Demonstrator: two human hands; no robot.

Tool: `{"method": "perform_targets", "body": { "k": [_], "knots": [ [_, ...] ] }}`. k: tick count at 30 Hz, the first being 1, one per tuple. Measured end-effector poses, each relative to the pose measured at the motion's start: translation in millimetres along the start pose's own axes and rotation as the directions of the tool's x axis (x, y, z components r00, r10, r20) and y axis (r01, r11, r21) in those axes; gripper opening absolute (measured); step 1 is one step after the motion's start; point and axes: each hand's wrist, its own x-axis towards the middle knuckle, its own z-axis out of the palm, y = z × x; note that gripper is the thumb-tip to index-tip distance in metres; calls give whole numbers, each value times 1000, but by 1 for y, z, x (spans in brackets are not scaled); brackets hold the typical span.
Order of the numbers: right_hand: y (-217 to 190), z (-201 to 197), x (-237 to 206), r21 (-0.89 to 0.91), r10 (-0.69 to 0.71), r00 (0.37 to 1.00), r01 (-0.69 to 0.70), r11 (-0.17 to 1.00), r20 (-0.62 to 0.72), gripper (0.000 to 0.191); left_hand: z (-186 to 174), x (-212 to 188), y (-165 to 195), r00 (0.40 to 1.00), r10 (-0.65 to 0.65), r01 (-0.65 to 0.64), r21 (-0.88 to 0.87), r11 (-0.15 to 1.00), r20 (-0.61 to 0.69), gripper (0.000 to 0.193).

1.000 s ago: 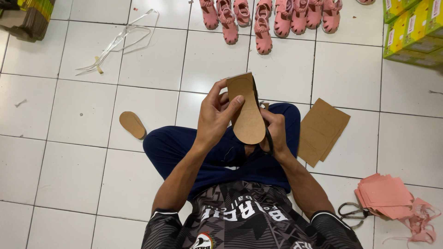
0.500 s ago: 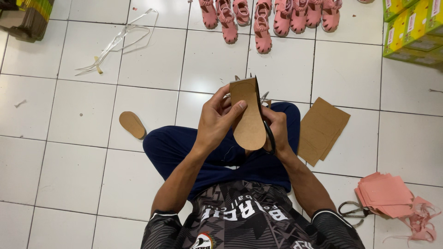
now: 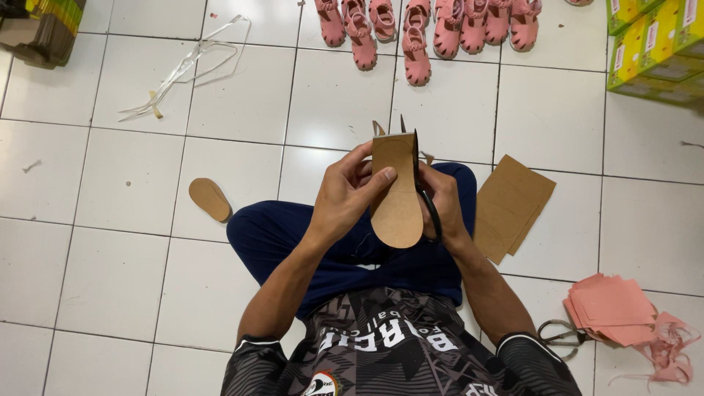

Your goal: The person sits on the workshop floor and cuts sandal sole patterns out of cardboard sheets using scissors, trimming along drawn outlines and setting finished cut pieces aside while finished pink sandals lie nearby.

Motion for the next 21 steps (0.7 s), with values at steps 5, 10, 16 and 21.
{"method": "perform_targets", "body": {
  "k": [5, 10, 16, 21],
  "knots": [
    [-1, -2, 3, -94, 60, 998, -60, 994, -11, 23, 0, -1, 2, 1000, -30, 30, 40, 999, -5, 52],
    [-7, -6, 0, -136, 71, 997, -74, 988, -26, 18, -4, 1, 4, 999, -28, 26, 47, 999, 38, 55],
    [-11, -9, -1, -162, 54, 998, -56, 985, -14, 18, -9, 3, 6, 998, -38, 32, 111, 993, 58, 56],
    [-12, -9, -2, -154, 61, 998, -60, 986, 1, 23, -13, 5, 8, 996, -67, 55, 185, 981, 62, 52]
  ]
}}
